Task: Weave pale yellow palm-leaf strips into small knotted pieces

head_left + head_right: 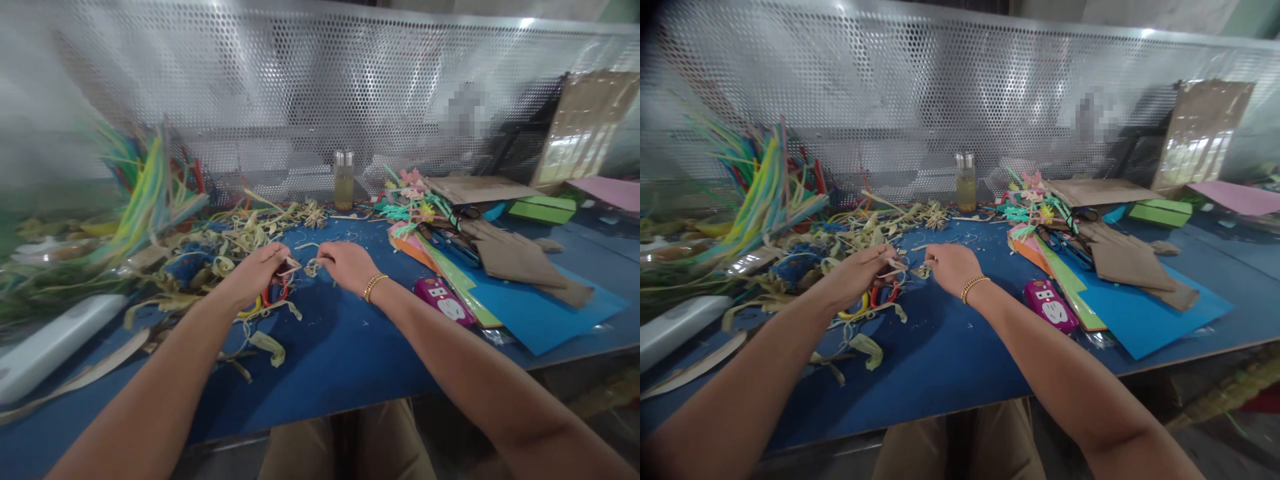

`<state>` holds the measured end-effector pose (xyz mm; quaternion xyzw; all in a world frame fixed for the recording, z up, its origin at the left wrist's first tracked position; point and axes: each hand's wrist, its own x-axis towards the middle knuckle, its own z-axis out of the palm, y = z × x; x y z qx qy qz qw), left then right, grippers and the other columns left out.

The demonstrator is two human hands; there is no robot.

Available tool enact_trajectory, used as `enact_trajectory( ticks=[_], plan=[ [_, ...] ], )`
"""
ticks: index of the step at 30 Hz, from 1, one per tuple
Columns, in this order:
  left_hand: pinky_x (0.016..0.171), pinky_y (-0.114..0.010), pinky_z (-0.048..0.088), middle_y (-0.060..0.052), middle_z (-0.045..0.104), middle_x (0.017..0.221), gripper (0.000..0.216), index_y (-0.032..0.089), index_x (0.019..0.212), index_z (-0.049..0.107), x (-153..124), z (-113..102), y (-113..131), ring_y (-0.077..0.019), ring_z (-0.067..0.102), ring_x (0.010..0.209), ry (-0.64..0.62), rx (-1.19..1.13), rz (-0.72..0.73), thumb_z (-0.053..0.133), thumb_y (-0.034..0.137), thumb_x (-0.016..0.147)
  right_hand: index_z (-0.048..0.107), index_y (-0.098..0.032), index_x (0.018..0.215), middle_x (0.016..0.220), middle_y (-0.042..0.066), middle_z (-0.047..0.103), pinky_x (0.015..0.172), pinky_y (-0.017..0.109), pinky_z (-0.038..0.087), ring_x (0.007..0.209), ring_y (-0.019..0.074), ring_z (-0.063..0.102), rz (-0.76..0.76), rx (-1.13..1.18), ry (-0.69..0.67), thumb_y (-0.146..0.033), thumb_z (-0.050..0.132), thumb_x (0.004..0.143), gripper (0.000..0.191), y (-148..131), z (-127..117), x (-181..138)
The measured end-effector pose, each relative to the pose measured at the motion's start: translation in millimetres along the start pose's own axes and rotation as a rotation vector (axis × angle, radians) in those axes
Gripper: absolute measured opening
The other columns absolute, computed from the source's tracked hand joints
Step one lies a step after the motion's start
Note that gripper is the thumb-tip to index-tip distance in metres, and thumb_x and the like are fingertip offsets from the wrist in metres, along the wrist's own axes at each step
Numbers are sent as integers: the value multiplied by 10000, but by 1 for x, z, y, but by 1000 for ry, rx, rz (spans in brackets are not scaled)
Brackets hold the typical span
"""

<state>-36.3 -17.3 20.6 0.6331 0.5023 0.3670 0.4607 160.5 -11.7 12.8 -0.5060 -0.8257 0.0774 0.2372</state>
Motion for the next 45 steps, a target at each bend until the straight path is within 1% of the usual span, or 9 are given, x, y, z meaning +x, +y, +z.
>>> enact_trajectory(
  ticks=[4,8,12,14,18,21,25,35,45],
  plan=[
    [450,-208,315,-14,596,766,259,203,809,504,1,8,-3,-105,491,551,-8,-162,14,515,458,850,653,-218,852,795,13,682,649,264,329,744,149,567,4,52,42,-289,521,896,157,-1,-3,-1],
    [461,-216,330,15,527,677,285,199,763,517,0,12,-4,-91,416,505,41,-64,69,514,467,860,676,-212,847,834,9,702,690,253,370,772,139,591,5,146,147,-269,558,872,133,-2,-1,0],
    [419,-214,268,55,399,544,299,191,721,499,1,17,-5,-77,333,435,50,-127,-7,551,461,837,685,-192,866,822,11,708,691,228,439,742,117,620,62,475,205,-262,589,840,122,0,7,3],
    [413,-207,250,59,389,527,263,181,718,501,1,19,-4,-70,342,431,40,-256,-52,585,408,819,681,-181,858,813,18,706,691,228,469,739,116,631,110,637,211,-269,608,817,121,1,12,6],
    [496,-201,377,-3,562,687,135,146,794,568,1,21,1,-84,520,577,30,-421,-78,667,197,718,665,-170,852,809,23,697,705,239,499,742,117,638,135,794,249,-247,645,768,116,3,18,8],
    [540,-203,424,-20,625,739,180,146,834,597,1,20,2,-98,576,636,27,-357,-58,692,145,681,644,-168,936,815,20,690,735,252,512,749,115,644,100,801,283,-212,651,752,189,2,16,8],
    [541,-211,444,-36,666,719,189,155,793,601,0,20,0,-119,613,639,38,-242,-69,732,242,688,600,-171,1039,831,23,693,764,273,519,768,121,655,90,811,249,-203,638,761,282,-1,10,5],
    [440,-176,353,32,607,635,290,188,794,508,2,22,-3,-99,563,551,146,-268,14,743,290,659,562,-148,1069,785,27,691,701,271,511,699,124,641,125,771,268,-239,658,742,354,-2,10,6],
    [433,-171,309,7,610,679,167,171,783,598,3,24,-6,-80,515,566,117,-307,-5,698,233,665,561,-162,1042,752,11,699,706,280,509,685,128,648,97,754,311,-231,663,738,329,-9,8,3]
  ],
)
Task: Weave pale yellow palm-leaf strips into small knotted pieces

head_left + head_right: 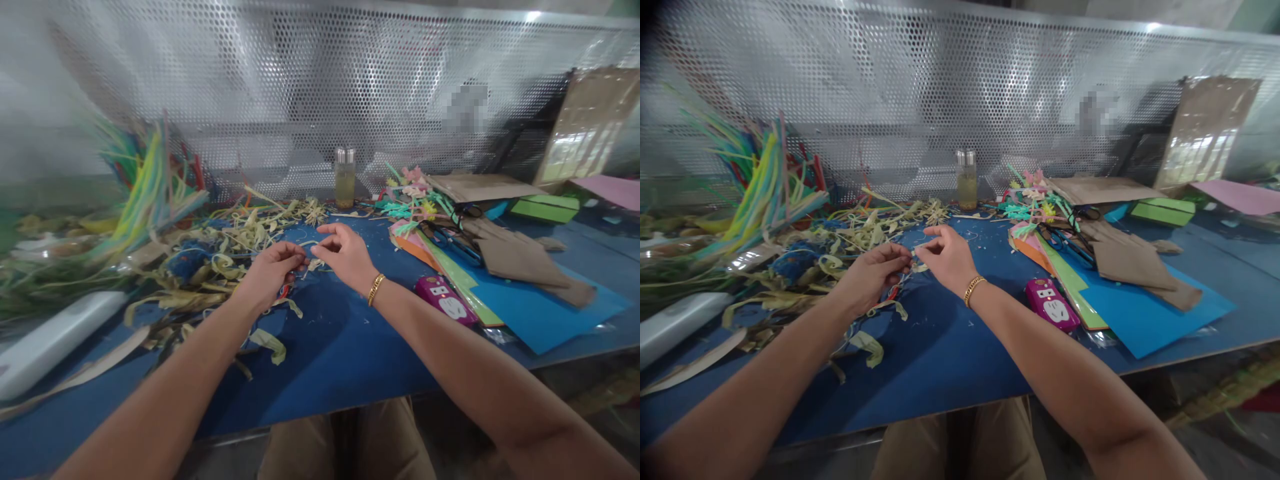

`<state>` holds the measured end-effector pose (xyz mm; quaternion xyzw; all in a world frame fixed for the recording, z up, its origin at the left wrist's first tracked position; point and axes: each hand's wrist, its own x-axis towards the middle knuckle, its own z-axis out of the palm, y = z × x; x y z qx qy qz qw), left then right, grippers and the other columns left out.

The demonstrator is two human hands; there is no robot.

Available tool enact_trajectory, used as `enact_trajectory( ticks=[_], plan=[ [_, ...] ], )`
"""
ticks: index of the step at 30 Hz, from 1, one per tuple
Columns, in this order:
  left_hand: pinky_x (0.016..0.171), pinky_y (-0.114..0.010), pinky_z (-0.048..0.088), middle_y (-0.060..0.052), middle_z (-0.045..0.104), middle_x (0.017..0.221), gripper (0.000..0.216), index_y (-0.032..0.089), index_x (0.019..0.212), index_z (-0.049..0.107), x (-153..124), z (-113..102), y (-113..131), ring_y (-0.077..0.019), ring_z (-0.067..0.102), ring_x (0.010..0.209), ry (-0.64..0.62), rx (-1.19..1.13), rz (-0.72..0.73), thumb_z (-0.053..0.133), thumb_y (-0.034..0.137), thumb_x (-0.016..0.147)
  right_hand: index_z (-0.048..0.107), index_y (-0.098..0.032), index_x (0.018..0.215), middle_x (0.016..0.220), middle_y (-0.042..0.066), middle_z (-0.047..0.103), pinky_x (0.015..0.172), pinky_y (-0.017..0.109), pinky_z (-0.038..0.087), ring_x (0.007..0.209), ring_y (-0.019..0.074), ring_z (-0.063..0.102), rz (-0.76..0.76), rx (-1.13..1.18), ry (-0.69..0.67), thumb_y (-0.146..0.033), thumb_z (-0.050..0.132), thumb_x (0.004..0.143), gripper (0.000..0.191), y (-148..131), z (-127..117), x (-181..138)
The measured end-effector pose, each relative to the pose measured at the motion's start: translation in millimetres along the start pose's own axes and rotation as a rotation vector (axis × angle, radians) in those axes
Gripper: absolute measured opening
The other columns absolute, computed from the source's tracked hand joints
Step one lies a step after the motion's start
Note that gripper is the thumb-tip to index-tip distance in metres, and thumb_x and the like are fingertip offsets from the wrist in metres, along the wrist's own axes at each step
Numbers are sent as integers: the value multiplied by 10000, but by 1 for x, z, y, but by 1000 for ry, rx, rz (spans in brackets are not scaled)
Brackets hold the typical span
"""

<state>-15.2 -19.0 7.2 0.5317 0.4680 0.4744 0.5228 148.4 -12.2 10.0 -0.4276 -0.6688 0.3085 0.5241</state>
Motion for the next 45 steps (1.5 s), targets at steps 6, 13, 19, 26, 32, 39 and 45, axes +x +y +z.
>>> enact_trajectory(
  ticks=[6,13,19,26,32,39,45],
  plan=[
    [434,-190,285,3,560,600,73,152,677,669,2,0,-1,-70,445,515,31,0,-19,664,212,636,564,-159,1035,759,14,704,691,273,508,682,125,653,11,34,-9,-233,664,740,320,2,2,0],
    [476,-219,319,8,596,638,206,161,756,694,-1,1,3,-75,437,507,10,67,8,749,277,594,561,-179,1031,768,7,709,702,282,510,697,128,658,5,31,-10,-252,672,741,319,4,2,2],
    [494,-226,341,20,597,657,282,171,748,638,-1,1,-4,-82,458,515,-53,228,38,773,379,615,564,-183,1045,774,4,711,719,280,511,711,125,658,-2,53,-64,-246,661,761,308,2,3,0],
    [543,-233,397,-7,633,684,221,185,733,575,1,-1,-2,-115,532,595,-73,289,64,678,380,722,664,-195,977,1017,59,699,819,317,488,888,158,641,2,-224,-14,-250,578,819,187,11,-4,7],
    [572,-244,415,-17,644,733,202,192,784,574,1,-2,-3,-129,562,642,-144,317,82,641,381,758,722,-216,919,1002,39,721,859,299,458,969,173,634,-17,-333,-208,-291,595,828,173,14,-4,6],
    [569,-241,420,-26,650,743,277,185,788,558,0,-1,-1,-135,570,653,-165,308,61,664,433,730,719,-241,866,921,10,721,804,301,436,880,173,626,-21,-484,-205,-312,630,821,123,0,-7,3],
    [559,-237,416,-11,644,711,280,186,760,552,2,-3,-2,-127,571,628,-157,287,60,679,431,711,696,-254,909,988,8,720,818,312,414,934,180,622,-33,-508,-280,-221,569,857,141,-3,-5,0]
  ],
)
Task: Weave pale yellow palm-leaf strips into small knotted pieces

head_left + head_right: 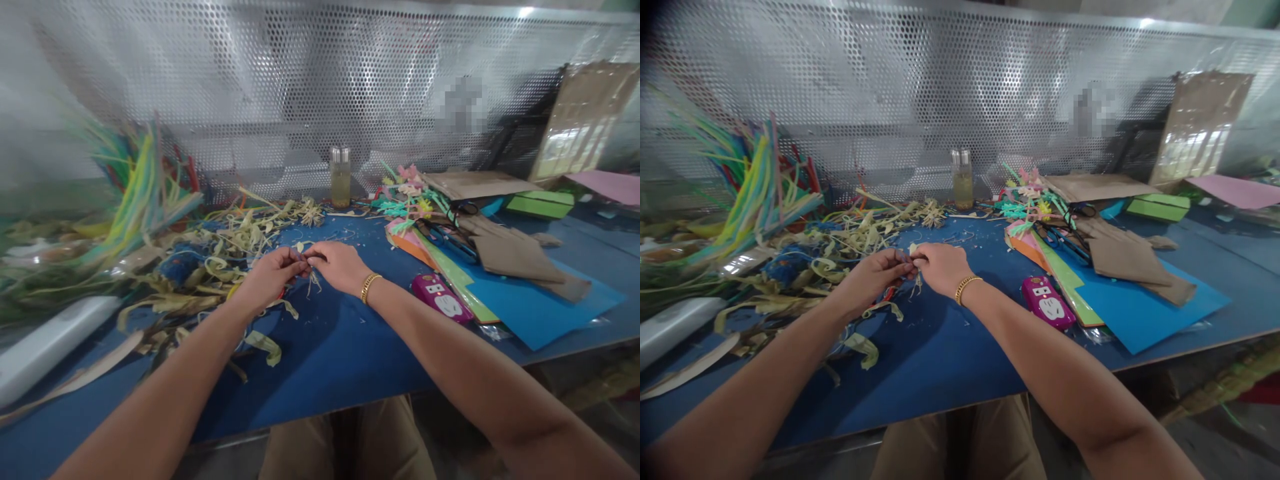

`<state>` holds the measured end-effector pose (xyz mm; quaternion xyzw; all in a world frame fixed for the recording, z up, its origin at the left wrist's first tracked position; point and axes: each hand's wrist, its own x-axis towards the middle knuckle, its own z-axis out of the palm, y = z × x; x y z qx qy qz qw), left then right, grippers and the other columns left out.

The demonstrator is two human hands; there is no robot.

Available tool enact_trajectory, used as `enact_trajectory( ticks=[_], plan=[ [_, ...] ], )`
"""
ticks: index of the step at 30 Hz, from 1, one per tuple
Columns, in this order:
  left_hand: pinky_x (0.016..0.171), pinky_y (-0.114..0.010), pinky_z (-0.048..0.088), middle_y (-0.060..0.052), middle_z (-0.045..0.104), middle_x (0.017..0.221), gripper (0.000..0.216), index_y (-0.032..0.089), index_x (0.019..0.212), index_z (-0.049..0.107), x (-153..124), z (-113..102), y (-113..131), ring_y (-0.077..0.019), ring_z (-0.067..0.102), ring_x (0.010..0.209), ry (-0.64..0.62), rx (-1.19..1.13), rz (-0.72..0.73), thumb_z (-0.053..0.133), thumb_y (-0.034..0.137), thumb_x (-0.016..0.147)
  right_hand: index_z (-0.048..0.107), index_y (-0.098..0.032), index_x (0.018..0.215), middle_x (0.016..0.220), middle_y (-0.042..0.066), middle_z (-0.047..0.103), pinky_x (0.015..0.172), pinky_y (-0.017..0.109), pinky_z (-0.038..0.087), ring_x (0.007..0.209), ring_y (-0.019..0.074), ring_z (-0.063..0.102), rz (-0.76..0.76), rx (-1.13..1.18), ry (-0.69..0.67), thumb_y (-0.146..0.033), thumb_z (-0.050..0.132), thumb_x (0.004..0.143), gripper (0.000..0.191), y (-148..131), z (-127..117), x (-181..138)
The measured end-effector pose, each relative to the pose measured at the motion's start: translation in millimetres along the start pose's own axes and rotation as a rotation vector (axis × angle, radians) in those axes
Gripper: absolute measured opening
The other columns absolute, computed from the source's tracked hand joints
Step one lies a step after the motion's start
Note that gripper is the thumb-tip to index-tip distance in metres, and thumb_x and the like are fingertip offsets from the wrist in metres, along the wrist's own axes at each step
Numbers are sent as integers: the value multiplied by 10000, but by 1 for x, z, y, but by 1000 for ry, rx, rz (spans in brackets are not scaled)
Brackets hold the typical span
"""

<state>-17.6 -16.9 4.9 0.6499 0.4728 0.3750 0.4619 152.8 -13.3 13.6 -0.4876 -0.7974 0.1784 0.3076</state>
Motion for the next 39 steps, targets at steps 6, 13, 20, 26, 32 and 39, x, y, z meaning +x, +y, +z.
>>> enact_trajectory(
  ticks=[6,13,20,26,32,39],
  plan=[
    [560,-238,418,-23,656,713,239,191,745,548,-3,2,5,-137,588,649,42,-30,-35,692,376,699,665,-217,772,837,16,711,781,323,363,834,180,608,27,-101,70,-288,593,849,127,-1,-4,1],
    [497,-213,360,-3,620,665,329,178,673,528,-1,-2,4,-104,537,570,105,-206,-115,806,309,556,650,-208,774,827,16,695,765,317,342,819,176,589,-51,-117,5,-282,576,848,129,-6,-9,-2],
    [592,-238,431,21,588,673,290,176,723,576,1,-6,1,-112,541,615,105,-37,48,793,305,580,627,-204,745,839,20,684,772,312,382,833,177,590,-99,-84,17,-275,567,834,129,-3,-4,-2],
    [703,-286,479,-7,618,743,249,183,725,550,3,-4,0,-155,597,717,69,95,193,739,331,656,605,-201,953,949,29,700,809,283,456,898,153,632,-84,127,75,-118,500,837,177,8,8,2],
    [725,-278,489,-32,663,813,131,185,844,618,0,1,1,-166,628,750,201,295,320,646,255,736,637,-197,960,929,35,720,809,298,486,881,166,655,-24,160,93,-91,528,798,222,8,15,0],
    [742,-287,494,-69,707,927,100,190,750,647,-1,1,-2,-199,642,841,322,402,340,639,289,742,703,-222,855,842,18,737,702,285,486,775,167,658,47,227,86,-202,619,790,108,9,12,2]
  ],
)
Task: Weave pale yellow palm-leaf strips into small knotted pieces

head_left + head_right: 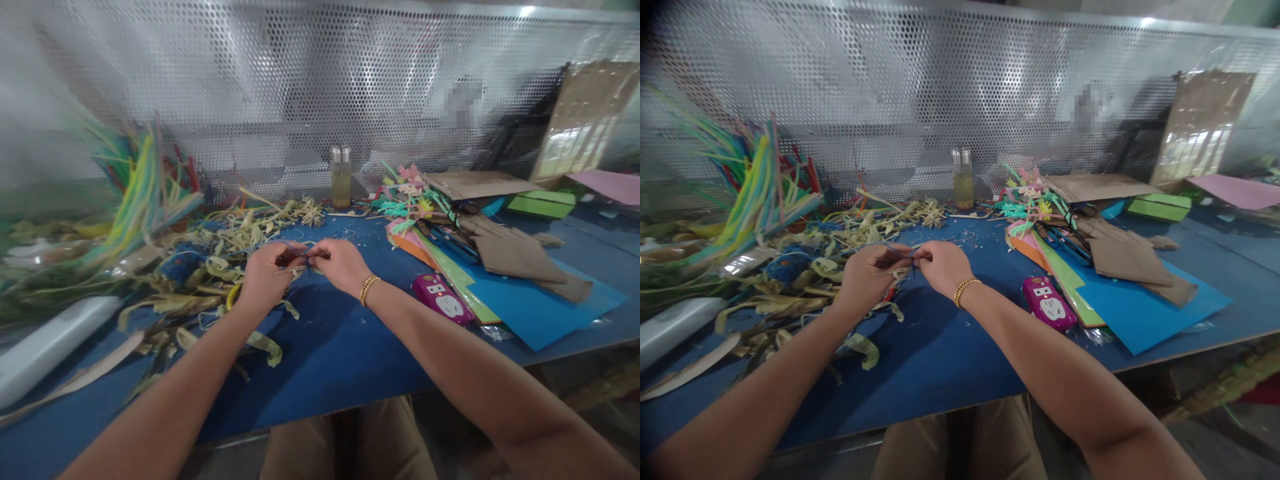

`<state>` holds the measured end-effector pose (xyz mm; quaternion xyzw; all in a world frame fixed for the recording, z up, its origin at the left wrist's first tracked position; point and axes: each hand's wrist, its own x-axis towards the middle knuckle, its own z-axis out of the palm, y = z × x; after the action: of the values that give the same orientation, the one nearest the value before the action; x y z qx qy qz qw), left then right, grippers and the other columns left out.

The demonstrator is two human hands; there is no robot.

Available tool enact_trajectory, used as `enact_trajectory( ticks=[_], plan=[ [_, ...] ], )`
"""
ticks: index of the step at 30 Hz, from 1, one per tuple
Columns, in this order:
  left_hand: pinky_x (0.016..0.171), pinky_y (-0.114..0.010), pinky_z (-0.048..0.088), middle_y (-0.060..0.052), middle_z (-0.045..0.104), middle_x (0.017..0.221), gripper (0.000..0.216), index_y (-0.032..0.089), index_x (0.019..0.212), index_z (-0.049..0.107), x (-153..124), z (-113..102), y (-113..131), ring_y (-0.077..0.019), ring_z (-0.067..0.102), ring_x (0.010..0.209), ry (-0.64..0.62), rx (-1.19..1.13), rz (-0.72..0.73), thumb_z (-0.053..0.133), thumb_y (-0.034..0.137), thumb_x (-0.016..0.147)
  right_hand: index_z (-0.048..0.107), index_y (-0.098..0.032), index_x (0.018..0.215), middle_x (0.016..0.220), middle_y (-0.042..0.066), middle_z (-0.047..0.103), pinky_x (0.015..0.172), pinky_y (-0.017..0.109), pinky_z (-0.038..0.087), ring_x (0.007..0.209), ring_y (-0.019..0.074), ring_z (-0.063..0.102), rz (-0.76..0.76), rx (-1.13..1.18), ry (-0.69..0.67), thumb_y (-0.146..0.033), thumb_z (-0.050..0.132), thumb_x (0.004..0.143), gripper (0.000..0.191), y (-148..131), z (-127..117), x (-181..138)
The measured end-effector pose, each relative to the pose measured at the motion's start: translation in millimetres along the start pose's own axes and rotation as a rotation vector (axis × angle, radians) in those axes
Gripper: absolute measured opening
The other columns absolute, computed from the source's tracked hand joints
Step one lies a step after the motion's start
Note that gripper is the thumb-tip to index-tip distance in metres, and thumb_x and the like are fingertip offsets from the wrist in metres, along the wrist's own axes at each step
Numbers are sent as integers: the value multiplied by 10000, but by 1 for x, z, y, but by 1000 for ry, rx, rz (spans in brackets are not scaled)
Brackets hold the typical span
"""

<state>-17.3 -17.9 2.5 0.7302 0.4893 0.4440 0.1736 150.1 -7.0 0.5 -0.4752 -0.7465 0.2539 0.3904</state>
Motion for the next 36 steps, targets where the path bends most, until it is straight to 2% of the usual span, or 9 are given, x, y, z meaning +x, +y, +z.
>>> enact_trajectory(
  ticks=[7,14,20,23,26,30,33,36],
  plan=[
    [739,-288,480,-29,691,787,31,198,689,648,3,0,-1,-187,626,768,-1,-77,-50,641,225,674,667,-210,810,765,3,697,636,255,423,695,139,598,-53,-117,31,-201,559,788,111,-8,-4,-4],
    [737,-296,439,-33,671,806,36,210,713,623,6,-12,6,-204,598,774,53,67,-41,604,240,719,559,-195,678,786,50,617,703,303,394,754,172,538,-118,-386,228,-209,541,736,61,-10,-20,0],
    [662,-286,419,-35,650,741,112,198,689,628,8,-14,2,-203,578,722,10,-47,-134,679,298,679,525,-192,648,762,59,600,703,327,373,741,182,515,-114,-470,169,-192,519,742,94,-7,-31,3],
    [595,-269,402,-20,625,690,160,193,735,618,7,-11,-1,-174,550,646,-48,-233,-270,687,327,680,521,-190,648,743,43,595,682,306,380,714,163,511,-88,-331,153,-193,529,727,79,-7,-30,5],
    [522,-248,359,4,593,622,224,190,703,574,4,-8,-3,-145,510,559,-141,-314,-386,720,352,655,522,-190,673,752,17,608,618,261,389,664,128,506,-5,32,55,-212,508,744,76,-8,-22,5],
    [454,-225,302,24,539,544,267,178,637,548,3,-9,-1,-107,438,476,-260,-311,-450,750,352,633,491,-193,748,787,0,612,574,227,387,611,93,479,94,486,-122,-163,450,788,65,-13,-10,3],
    [447,-199,320,13,564,587,242,174,657,544,4,-12,2,-105,485,513,-278,-494,-513,752,296,642,480,-188,797,777,-13,585,588,220,383,607,81,465,69,594,-176,-150,447,826,59,-16,-7,2],
    [429,-179,339,-1,580,659,193,168,683,536,6,-13,7,-100,525,543,-209,-795,-604,720,226,669,473,-185,807,739,-30,542,571,215,354,580,75,425,57,590,-171,-134,437,843,72,-15,-7,3]
  ],
)
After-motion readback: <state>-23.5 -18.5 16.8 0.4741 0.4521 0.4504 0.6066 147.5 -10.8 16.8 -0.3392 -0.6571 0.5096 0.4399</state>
